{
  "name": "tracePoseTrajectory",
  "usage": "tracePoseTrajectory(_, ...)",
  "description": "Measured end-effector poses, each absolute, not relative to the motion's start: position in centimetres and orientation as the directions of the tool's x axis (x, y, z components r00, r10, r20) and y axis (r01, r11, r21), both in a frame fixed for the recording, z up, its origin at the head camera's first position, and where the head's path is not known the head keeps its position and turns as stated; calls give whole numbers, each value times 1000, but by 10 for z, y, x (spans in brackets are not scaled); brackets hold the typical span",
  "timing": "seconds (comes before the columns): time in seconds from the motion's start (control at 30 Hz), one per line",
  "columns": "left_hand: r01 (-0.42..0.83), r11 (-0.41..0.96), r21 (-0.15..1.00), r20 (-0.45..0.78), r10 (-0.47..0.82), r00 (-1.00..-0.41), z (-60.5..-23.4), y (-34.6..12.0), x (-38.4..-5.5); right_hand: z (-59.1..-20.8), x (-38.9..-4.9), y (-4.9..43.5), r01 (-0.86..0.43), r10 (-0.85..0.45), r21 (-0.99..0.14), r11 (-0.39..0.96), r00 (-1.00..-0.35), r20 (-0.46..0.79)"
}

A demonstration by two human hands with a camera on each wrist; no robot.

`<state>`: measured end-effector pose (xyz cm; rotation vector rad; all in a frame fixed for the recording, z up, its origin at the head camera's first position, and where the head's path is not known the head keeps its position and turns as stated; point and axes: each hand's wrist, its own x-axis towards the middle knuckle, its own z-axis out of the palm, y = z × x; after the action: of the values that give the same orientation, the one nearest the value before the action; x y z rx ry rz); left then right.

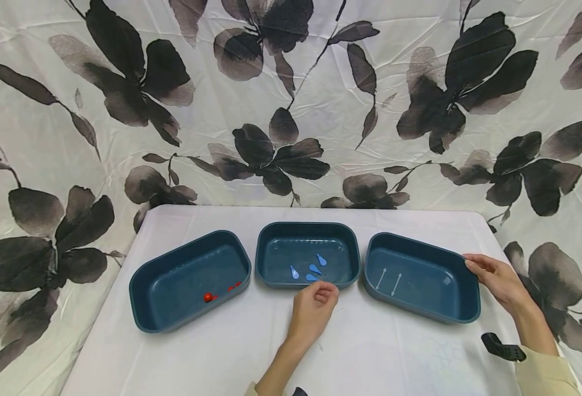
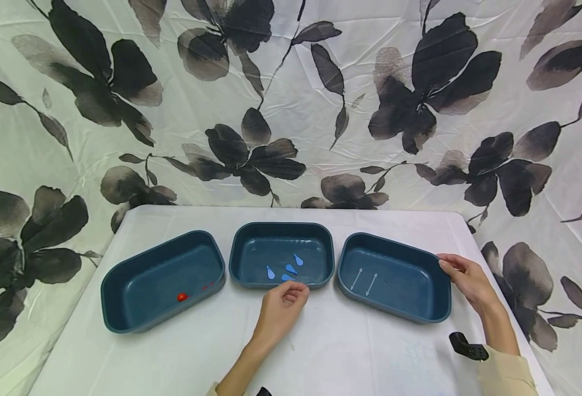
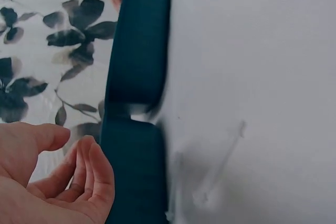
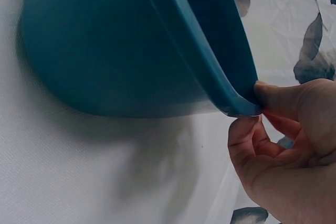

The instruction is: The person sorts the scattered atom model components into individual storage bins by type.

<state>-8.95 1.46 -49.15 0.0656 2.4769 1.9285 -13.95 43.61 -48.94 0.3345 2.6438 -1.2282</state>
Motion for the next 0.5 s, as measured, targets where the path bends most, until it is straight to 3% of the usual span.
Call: tracePoseTrajectory(0.5, -28, 322, 946, 2, -91, -996, -519, -14, -73, -490, -140, 436, 306, 125, -735, 605, -948, -292)
